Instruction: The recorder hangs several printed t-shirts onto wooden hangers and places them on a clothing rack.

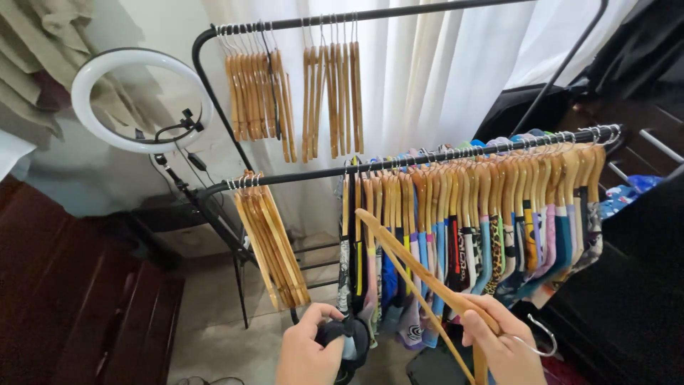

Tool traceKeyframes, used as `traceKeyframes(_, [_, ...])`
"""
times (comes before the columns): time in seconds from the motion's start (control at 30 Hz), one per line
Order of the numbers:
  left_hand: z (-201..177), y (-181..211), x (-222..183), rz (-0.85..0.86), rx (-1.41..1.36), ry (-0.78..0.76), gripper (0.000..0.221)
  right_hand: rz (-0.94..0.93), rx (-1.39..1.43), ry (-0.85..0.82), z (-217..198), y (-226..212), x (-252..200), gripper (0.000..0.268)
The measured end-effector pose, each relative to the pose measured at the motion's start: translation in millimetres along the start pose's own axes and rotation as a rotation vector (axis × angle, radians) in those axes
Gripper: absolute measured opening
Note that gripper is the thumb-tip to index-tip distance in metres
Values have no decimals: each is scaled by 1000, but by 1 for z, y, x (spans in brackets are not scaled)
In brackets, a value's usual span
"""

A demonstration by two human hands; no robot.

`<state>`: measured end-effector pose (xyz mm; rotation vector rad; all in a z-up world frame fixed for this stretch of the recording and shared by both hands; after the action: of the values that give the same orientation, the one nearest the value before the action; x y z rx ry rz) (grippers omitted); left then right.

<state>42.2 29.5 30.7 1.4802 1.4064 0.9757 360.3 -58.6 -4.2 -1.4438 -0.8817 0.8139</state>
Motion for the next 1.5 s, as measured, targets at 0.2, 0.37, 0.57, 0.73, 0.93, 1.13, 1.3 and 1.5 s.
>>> traceKeyframes(0.2, [-1, 38, 5, 0, 89, -8, 17, -87, 598, 36, -22, -13, -12, 50])
traceKeyframes(0.37, [-2, 75, 4, -52, 108, -38, 16, -301, 1061, -386, -3, -48, 3, 53])
traceKeyframes(0.57, [-12, 79, 9, -67, -149, -27, 14, -222, 790, -620, 46, -18, 20, 41])
traceKeyframes(0.73, [-52, 63, 20, -42, -154, 123, 18, 36, 89, -591, 35, 14, 17, 35])
traceKeyframes(0.93, [-81, 73, 15, 55, 90, 158, 17, -322, -365, -528, 2, -25, 8, 32])
traceKeyframes(1.13, [-79, 49, 21, -151, 26, 1, 13, -312, -618, -740, 0, -73, 10, 34])
traceKeyframes(1.3, [-38, 74, 1, -99, 160, -100, 15, -482, -639, -770, 27, -102, -7, 23])
traceKeyframes(1.5, [-2, 77, -13, 20, 296, -195, 17, -471, -600, -705, 51, -138, -16, 27])
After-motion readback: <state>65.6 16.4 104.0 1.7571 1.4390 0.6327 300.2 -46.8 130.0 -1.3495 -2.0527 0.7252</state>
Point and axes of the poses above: each hand's wrist, its own x-axis towards the middle knuckle, its own z-axis out of the palm, y = z × x, the point moved 4 cm from there along x, towards the middle knuckle, and after that the axes turned 4 degrees about y, right-handed, at the moved point
